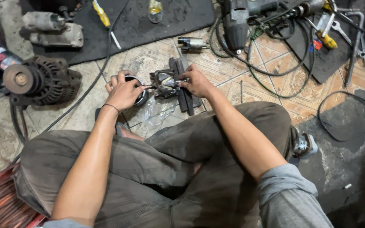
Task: The person is filing and assembling components of an alternator, specifically fitting the rotor into the stator and adjusting the parts.
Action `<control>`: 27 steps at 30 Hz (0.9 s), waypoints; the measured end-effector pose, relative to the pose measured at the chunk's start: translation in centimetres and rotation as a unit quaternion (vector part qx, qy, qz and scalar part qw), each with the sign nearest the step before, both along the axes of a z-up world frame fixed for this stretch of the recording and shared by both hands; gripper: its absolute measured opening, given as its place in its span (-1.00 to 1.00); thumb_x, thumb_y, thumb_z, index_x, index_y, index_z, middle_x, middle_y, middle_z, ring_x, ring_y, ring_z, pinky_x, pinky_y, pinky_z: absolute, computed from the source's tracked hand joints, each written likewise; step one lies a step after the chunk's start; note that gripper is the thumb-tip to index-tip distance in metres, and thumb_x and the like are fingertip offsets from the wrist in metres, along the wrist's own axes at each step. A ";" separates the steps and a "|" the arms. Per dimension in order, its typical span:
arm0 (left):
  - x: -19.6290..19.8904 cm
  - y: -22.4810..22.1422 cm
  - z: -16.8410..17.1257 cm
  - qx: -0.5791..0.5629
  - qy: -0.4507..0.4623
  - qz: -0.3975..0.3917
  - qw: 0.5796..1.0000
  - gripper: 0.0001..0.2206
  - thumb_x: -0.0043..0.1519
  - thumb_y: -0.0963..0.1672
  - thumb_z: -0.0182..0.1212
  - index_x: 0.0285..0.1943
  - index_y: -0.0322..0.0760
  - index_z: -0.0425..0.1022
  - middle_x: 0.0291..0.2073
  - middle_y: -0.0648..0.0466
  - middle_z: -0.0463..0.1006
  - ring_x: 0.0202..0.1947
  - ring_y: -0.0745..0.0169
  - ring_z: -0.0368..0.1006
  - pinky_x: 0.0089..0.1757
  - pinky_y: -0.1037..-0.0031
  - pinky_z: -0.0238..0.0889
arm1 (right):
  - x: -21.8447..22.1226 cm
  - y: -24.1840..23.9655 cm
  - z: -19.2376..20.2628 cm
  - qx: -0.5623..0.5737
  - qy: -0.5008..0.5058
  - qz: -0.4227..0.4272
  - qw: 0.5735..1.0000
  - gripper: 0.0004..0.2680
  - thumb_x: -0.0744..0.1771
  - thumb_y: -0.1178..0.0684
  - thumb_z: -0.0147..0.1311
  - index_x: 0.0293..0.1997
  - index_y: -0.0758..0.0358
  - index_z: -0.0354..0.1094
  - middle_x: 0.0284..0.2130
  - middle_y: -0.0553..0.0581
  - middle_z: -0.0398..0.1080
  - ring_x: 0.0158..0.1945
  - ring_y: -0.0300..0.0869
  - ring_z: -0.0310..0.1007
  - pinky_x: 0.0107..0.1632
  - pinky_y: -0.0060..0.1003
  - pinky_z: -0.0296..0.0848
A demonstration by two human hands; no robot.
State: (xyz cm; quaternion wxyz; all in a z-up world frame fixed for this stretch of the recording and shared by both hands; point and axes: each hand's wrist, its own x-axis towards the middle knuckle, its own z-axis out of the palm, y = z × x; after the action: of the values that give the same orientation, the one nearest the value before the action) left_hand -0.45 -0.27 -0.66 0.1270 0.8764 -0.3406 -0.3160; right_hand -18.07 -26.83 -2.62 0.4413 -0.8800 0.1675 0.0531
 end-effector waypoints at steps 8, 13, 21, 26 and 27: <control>0.1 0.0 1.9 -0.003 -0.008 -0.040 0.999 -0.60 0.41 0.11 -0.04 0.18 -0.11 0.51 0.40 -0.14 0.08 0.28 -0.61 0.03 0.22 -0.20 -0.15 | 1.7 -0.8 -3.5 -0.011 0.017 -0.009 1.000 -0.75 0.25 -0.01 0.38 -0.02 0.12 0.54 -0.07 0.29 0.27 0.06 0.27 0.49 0.15 -0.02 0.48; -0.2 -0.2 3.0 -0.001 -0.002 -0.027 1.000 -0.59 0.42 0.14 -0.05 0.19 -0.09 0.51 0.45 -0.14 0.04 0.34 -0.58 -0.04 0.30 -0.17 -0.29 | 1.7 -0.8 -0.6 -0.023 0.045 -0.024 0.998 -0.75 0.20 0.01 0.44 -0.09 0.05 0.54 -0.09 0.24 0.35 0.09 0.18 0.49 0.17 0.01 0.47; -0.5 -0.7 3.1 0.052 -0.009 0.003 0.999 -0.56 0.40 0.13 -0.12 -0.09 -0.22 0.51 0.42 0.07 -0.02 0.32 -0.18 -0.15 0.28 0.07 -0.34 | 1.1 0.5 4.7 0.062 0.102 -0.045 0.992 -0.76 0.27 0.10 0.32 0.01 0.20 0.54 0.12 0.10 0.28 0.13 0.02 0.43 0.27 -0.10 0.41; -0.6 -0.5 2.9 0.038 -0.020 -0.007 0.999 -0.56 0.41 0.13 -0.13 -0.07 -0.20 0.52 0.39 0.03 0.01 0.33 -0.20 -0.15 0.28 0.09 -0.40 | 0.9 0.8 6.0 0.072 0.114 -0.038 0.990 -0.75 0.30 0.12 0.25 0.09 0.24 0.51 0.22 0.13 0.19 0.21 0.05 0.38 0.33 -0.11 0.39; -0.6 -0.4 3.0 0.035 -0.025 -0.012 0.999 -0.56 0.40 0.13 -0.13 -0.07 -0.19 0.52 0.39 0.03 0.02 0.33 -0.20 -0.13 0.28 0.11 -0.40 | 0.8 1.0 6.9 0.084 0.120 -0.042 0.988 -0.76 0.32 0.13 0.22 0.09 0.26 0.50 0.25 0.15 0.15 0.29 0.05 0.33 0.38 -0.11 0.36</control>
State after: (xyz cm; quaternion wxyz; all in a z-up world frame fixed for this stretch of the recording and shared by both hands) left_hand -1.05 -0.71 2.30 0.0841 0.8837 -0.3429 -0.3072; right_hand -17.29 -25.84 4.27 0.4926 -0.8190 0.2508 0.1541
